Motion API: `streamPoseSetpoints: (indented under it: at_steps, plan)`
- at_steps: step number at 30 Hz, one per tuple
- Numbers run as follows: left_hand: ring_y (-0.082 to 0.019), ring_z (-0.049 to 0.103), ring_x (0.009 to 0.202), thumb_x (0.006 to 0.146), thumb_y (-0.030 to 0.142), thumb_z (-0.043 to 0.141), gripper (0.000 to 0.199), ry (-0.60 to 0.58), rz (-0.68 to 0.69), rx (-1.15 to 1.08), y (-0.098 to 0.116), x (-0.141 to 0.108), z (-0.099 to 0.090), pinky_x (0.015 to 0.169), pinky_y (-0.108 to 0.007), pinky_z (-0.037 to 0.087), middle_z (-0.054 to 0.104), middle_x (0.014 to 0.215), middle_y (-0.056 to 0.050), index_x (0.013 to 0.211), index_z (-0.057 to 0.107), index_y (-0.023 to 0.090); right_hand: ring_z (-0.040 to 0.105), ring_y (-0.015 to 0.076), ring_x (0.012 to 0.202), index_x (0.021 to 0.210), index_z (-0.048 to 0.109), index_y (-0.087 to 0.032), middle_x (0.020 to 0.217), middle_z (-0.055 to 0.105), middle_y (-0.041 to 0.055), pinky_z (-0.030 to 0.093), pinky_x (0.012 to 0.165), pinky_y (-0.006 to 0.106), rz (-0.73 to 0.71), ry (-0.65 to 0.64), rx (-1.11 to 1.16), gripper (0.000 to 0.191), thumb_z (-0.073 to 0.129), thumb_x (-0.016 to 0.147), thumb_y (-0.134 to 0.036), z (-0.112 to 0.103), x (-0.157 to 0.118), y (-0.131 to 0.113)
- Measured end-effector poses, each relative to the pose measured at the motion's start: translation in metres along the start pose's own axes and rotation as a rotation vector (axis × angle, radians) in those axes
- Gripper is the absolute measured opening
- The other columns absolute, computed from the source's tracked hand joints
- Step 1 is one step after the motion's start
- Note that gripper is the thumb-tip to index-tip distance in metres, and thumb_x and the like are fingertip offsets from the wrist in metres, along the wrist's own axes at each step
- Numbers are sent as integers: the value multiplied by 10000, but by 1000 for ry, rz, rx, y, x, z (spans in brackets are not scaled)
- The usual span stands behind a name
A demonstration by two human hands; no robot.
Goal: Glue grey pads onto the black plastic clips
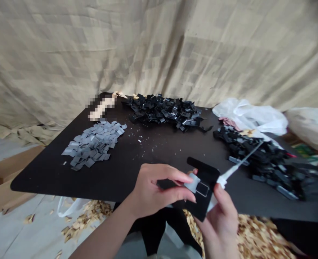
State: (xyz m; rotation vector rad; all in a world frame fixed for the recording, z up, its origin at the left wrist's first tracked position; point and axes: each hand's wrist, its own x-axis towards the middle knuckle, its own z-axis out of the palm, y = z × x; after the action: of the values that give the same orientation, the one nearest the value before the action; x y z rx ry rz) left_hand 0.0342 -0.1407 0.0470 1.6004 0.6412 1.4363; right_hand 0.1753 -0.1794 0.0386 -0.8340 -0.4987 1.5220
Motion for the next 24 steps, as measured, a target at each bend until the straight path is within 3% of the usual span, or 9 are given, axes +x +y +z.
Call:
streamPoseSetpoints:
  at_steps: [5, 9, 14, 17, 20, 22, 24]
  plan:
    - [-157, 665, 782, 690, 48, 642, 220, -86, 108, 139, 3, -1, -5, 711, -252, 546, 716, 832, -41, 853, 683, 190, 628, 191, 766, 903, 684, -233, 914, 663, 47, 486, 794, 352, 13, -59, -23, 258, 654, 693, -379, -11, 7, 5]
    - [-147, 659, 809, 705, 34, 602, 267, -135, 148, 221, 4, -2, -8, 728, -241, 541, 712, 876, -26, 900, 675, 201, 614, 167, 674, 912, 685, -199, 886, 659, 70, 511, 663, 305, 48, -64, 0, 289, 668, 678, -368, -18, 10, 9]
    - [-131, 642, 762, 710, 9, 588, 271, -33, 94, 208, -3, -5, -14, 676, -232, 528, 691, 843, -23, 888, 664, 200, 555, 89, 543, 860, 675, -196, 799, 648, 32, 458, 500, 194, 73, -22, 40, 264, 712, 638, -334, -13, 13, 9]
    - [-143, 626, 836, 720, 41, 596, 211, 23, 37, 239, -6, -8, -15, 728, -250, 522, 654, 917, -41, 858, 649, 192, 580, 100, 601, 810, 668, -173, 788, 647, 27, 471, 525, 187, 81, 90, 61, 274, 744, 592, -320, -6, 18, 6]
    - [-138, 629, 872, 764, 60, 544, 187, -2, -86, 233, -8, -15, -13, 732, -232, 530, 634, 1025, -52, 889, 599, 188, 588, 109, 609, 769, 660, -160, 742, 647, 27, 484, 540, 198, 123, 233, 104, 262, 747, 581, -320, 1, 26, 3]
    - [-111, 641, 787, 776, 51, 515, 203, -34, -119, 249, -8, -19, -11, 700, -211, 533, 656, 967, -31, 909, 568, 195, 587, 113, 592, 765, 651, -161, 725, 646, 26, 481, 522, 204, 156, 289, 135, 247, 736, 591, -314, 3, 30, 3]
    - [-99, 630, 739, 752, 25, 517, 220, -40, -48, 341, -7, -22, -9, 698, -207, 522, 660, 875, -9, 882, 570, 194, 588, 115, 591, 784, 639, -166, 723, 644, 23, 480, 520, 208, 171, 319, 161, 244, 726, 600, -302, 3, 32, 3]
